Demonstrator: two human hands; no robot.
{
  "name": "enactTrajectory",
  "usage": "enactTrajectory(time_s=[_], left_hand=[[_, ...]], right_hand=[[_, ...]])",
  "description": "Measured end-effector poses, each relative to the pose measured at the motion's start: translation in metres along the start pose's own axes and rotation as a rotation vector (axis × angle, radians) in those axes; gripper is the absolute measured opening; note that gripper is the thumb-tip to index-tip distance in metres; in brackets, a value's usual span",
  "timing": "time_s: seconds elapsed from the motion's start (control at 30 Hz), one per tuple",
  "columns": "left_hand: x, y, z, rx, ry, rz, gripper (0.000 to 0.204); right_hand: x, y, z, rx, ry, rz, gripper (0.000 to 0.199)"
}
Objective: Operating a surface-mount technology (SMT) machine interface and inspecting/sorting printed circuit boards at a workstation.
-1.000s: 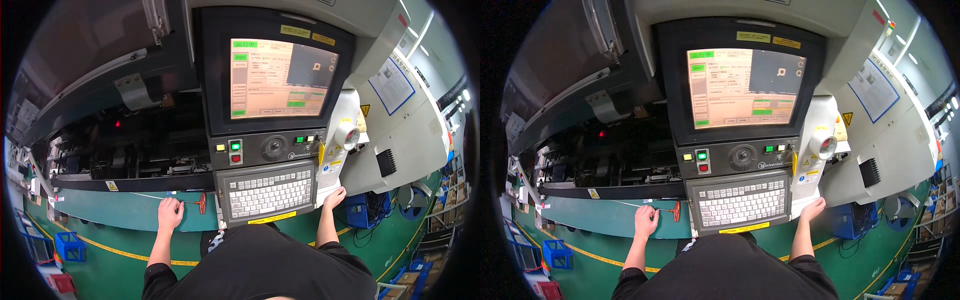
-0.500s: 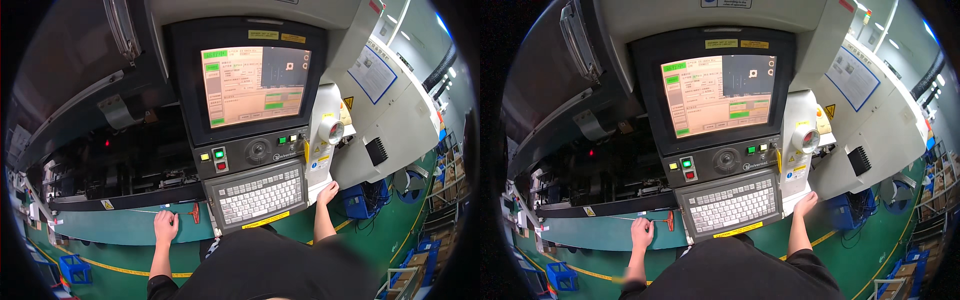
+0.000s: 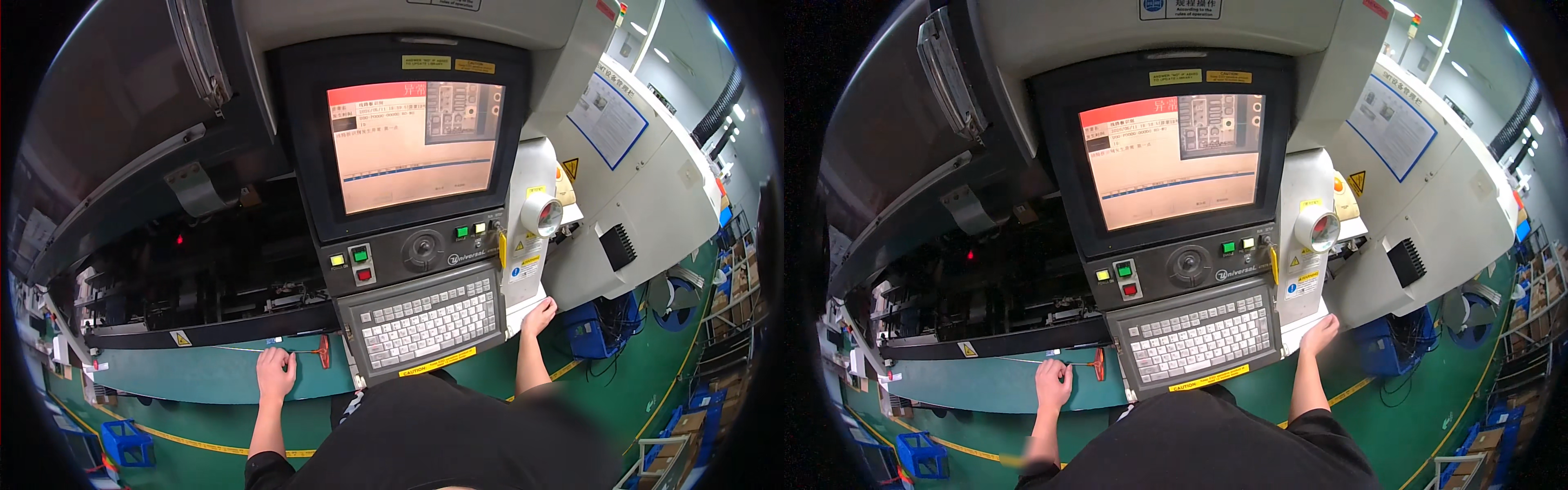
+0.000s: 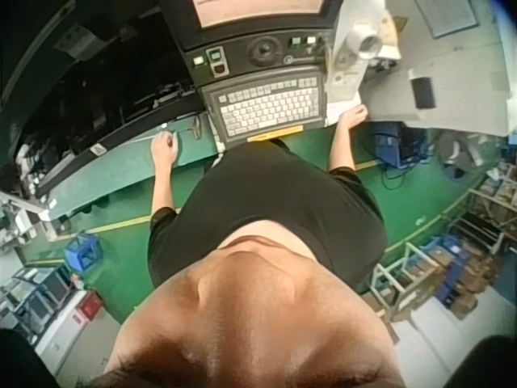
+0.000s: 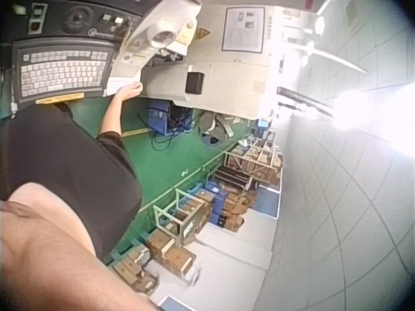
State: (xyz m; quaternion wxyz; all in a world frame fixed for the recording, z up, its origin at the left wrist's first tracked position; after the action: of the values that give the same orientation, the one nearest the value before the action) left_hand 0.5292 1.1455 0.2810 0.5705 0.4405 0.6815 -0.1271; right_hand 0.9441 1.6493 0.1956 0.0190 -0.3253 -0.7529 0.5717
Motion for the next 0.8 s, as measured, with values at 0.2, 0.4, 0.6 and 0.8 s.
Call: enactTrajectory(time_s=[0.2,0.4,0.6,0.8], left_hand=[[0.000,-0.001,0.001,0.003,-0.002,0.000,0.029],[0.002,0.003,-0.002,-0.006,0.003,-0.010,0.029],[0.000,0.002,0.001,0.008,0.015,-0.002,0.028],[0.003,0.002,0.002,0.000,0.010,-0.003,0.029]], right_hand=[[-0.007,-0.003,-0.002,0.002,-0.056,0.072,0.036],[-0.023,-0.149,0.027,-0.399,-0.076,-0.226,0.031],[0.001,-0.303,0.067,-0.416,-0.801,-0.406,0.049],[0.034,-0.347,0.073,-0.471,-0.710,-0.403,0.056]])
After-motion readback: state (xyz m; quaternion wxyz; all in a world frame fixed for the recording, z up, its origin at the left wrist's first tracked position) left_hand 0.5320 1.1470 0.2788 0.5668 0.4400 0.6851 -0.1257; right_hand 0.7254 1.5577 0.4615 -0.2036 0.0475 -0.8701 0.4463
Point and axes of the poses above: each hand's wrist, its own z-axis away from the middle knuckle, its own x-axis out of the palm, y = z × x, the point moved 1 cm from there along -z, towards the middle knuckle, and after that the axes turned 8 degrees about -z, right-handed, at the moved point
